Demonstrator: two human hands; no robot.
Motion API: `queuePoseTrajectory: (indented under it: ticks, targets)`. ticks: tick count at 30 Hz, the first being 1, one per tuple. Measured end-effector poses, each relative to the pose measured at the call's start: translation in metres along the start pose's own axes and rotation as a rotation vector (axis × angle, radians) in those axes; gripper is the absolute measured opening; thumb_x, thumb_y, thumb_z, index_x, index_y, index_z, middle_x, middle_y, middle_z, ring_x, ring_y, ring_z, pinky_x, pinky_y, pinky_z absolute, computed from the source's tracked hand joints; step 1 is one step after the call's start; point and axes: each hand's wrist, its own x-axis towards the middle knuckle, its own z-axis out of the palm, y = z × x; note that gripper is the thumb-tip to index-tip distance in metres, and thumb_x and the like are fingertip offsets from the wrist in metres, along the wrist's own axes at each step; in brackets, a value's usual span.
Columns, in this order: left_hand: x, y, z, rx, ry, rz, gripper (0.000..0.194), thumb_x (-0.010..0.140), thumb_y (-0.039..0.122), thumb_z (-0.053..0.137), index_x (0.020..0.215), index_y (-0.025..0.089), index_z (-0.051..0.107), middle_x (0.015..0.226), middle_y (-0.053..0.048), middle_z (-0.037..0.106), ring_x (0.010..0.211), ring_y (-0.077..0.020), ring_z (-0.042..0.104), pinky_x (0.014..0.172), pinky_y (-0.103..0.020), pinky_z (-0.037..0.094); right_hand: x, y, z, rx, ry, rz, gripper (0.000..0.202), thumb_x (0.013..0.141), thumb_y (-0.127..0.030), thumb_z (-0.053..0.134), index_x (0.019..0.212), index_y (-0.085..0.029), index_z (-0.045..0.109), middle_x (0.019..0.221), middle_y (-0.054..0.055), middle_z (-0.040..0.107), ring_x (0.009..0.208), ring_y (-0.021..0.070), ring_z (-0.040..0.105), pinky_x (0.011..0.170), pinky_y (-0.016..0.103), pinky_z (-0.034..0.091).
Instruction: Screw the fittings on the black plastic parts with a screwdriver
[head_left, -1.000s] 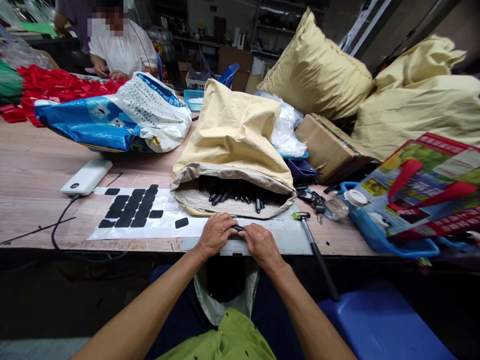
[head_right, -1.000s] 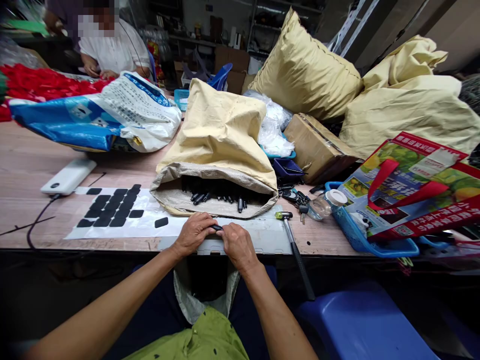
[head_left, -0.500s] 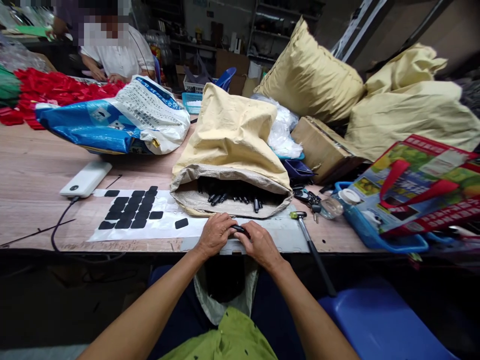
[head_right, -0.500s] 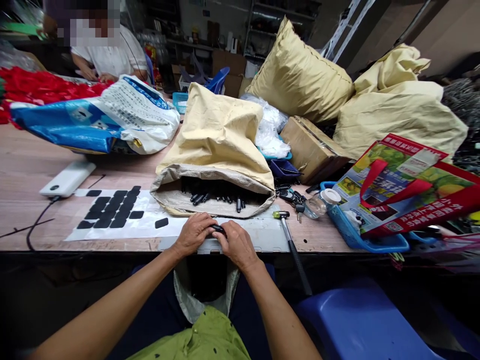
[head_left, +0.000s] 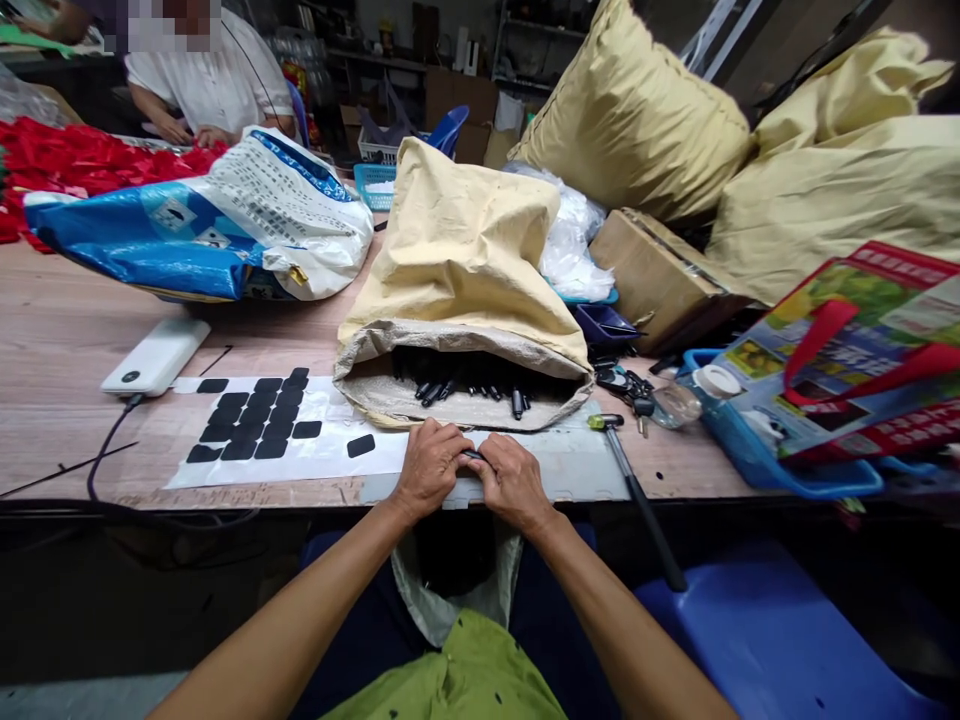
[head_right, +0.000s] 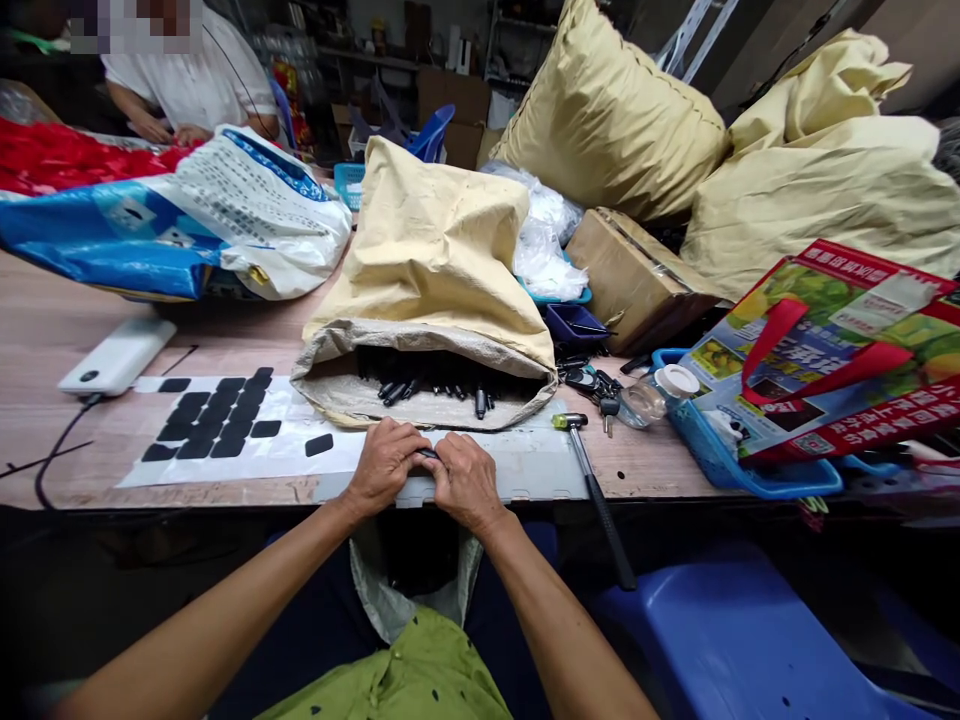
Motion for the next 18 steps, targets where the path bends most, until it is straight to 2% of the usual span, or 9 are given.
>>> queuePoseTrajectory:
  ticks: [4, 7, 12, 18]
  targets:
    - [0.000, 0.000, -0.001, -0.040, -0.003, -0.013, 0.016, 0.093, 0.023, 0.060, 0.100, 0.028, 0.074, 0.096, -0.001, 0.070, 0.096, -0.0231, 0.050, 0.088, -0.041, 0.033, -0.001, 0.003, -0.004, 0.070, 0.002, -0.003, 0.020, 0.102, -0.031, 0.050, 0.089, -0.020, 0.060, 0.086, 0.005, 0.060, 0.082, 0.0192, 0.055, 0.076, 0.030, 0.041]
    - [0.000, 0.000, -0.002, -0.050, 0.001, -0.018, 0.017, 0.093, 0.024, 0.062, 0.103, 0.029, 0.073, 0.098, -0.001, 0.070, 0.098, -0.0234, 0.050, 0.089, -0.041, 0.033, -0.002, 0.008, -0.016, 0.129, -0.034, -0.039, 0.014, 0.097, -0.035, 0.060, 0.100, -0.021, 0.061, 0.092, 0.005, 0.061, 0.088, 0.0200, 0.056, 0.080, 0.030, 0.044]
    - [0.000, 0.001, -0.001, -0.072, 0.017, -0.024, 0.015, 0.088, 0.024, 0.069, 0.101, 0.028, 0.072, 0.098, -0.001, 0.069, 0.099, -0.0235, 0.051, 0.090, -0.040, 0.034, -0.003, 0.026, -0.036, 0.077, -0.040, -0.052, 0.031, 0.082, -0.027, 0.073, 0.110, -0.022, 0.060, 0.098, 0.005, 0.061, 0.094, 0.0229, 0.056, 0.084, 0.033, 0.045]
    - [0.003, -0.001, 0.001, -0.063, 0.034, -0.077, 0.018, 0.082, 0.021, 0.073, 0.099, 0.025, 0.068, 0.101, -0.002, 0.068, 0.100, -0.0242, 0.053, 0.090, -0.039, 0.037, -0.008, 0.045, -0.030, 0.102, 0.026, 0.011, 0.027, 0.079, -0.022, 0.069, 0.105, -0.022, 0.062, 0.093, 0.004, 0.059, 0.090, 0.0217, 0.056, 0.083, 0.032, 0.045]
